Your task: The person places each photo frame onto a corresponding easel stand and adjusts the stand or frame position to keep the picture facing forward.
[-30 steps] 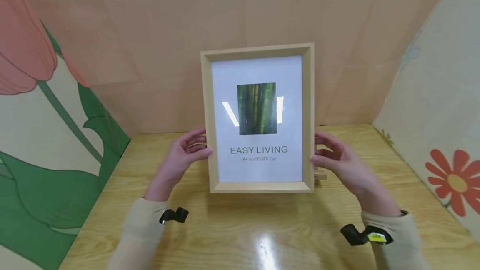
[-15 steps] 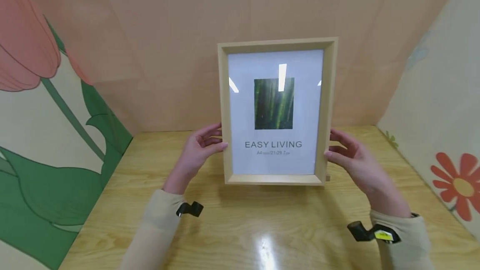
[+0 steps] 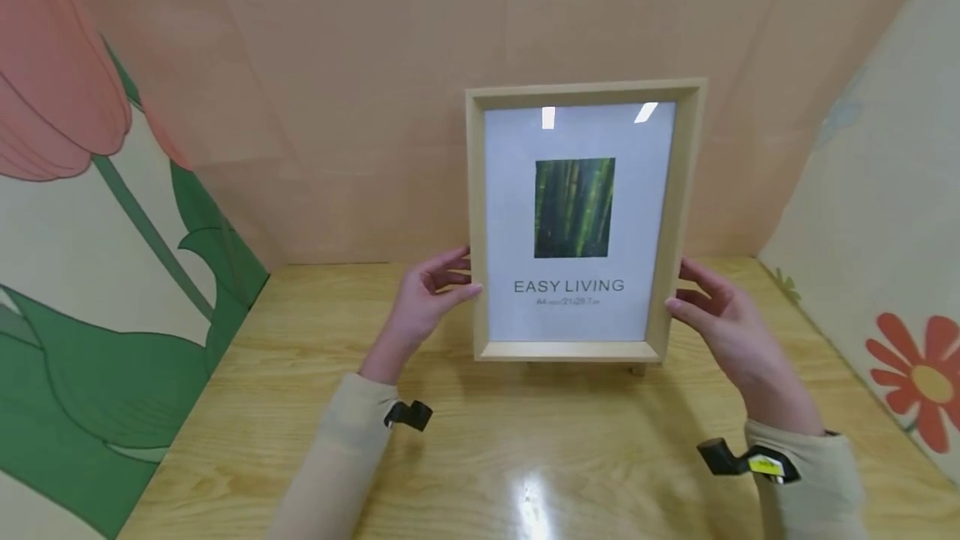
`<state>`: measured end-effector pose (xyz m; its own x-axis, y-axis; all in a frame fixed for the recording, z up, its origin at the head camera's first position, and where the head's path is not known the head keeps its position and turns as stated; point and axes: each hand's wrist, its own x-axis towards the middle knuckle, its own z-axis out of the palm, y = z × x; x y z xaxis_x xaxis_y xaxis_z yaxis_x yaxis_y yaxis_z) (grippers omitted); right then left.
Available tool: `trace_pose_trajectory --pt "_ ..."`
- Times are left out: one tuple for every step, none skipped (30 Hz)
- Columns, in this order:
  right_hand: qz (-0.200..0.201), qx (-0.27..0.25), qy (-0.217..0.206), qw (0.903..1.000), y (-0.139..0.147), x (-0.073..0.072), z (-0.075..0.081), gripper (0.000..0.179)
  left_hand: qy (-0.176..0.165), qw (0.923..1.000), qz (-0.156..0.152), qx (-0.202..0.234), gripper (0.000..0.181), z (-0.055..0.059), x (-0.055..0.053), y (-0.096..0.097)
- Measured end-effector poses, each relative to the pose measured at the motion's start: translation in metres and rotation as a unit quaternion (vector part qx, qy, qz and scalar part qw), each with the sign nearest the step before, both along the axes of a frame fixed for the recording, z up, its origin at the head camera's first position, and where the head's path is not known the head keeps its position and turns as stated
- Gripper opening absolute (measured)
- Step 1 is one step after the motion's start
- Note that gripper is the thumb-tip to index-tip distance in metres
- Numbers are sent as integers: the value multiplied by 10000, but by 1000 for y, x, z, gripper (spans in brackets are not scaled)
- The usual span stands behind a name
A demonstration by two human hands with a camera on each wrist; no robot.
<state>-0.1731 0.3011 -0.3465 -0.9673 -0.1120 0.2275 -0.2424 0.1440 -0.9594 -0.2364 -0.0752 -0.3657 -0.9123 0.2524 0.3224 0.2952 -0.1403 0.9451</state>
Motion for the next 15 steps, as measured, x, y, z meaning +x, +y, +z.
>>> trace_pose_trajectory --pt "-66 104 -12 9999 1 -1 0 61 3 10000 2 -8 52 0 -1 1" --pt "-118 159 -14 9998 2 -1 -1 61 21 10000 10 -22 52 0 -1 2" --pt "-136 177 -3 9998 3 -2 -2 61 44 10000 15 -15 52 0 -1 4" --pt "-156 201 10 9997 4 -3 -2 61 65 10000 28 -23 52 0 -2 5" --pt "-165 188 27 9997 5 -4 -3 61 86 10000 41 -19 53 0 -2 6" --pt "-173 181 40 9997 6 -5 -4 60 100 9999 56 -22 53 0 -2 7" --pt "-181 172 56 9997 6 -6 -5 60 113 9999 73 -26 53 0 -3 8" --pt "-161 94 91 9998 7 -7 -6 60 144 9998 93 -31 53 -1 -4 9" --pt "-148 62 141 9998 8 -7 -7 60 164 9998 100 -46 53 -1 -4 10" --pt "-102 -52 216 9997 9 -8 -9 60 201 9997 106 -77 53 -1 -5 10" --pt "-68 -198 303 9993 10 -9 -10 59 224 9996 104 -96 53 -1 -6 11" --pt "-13 -332 392 9987 11 -10 -12 59 236 9996 97 -120 54 0 -7 12" --pt "20 -453 476 9978 13 -10 -13 59 252 9995 85 -149 54 0 -7 13" --pt "65 -594 547 9967 14 -11 -15 59 277 9994 75 -172 54 1 -8 14" --pt "85 -696 612 9957 15 -12 -16 58 291 9994 64 -185 53 2 -8 15"
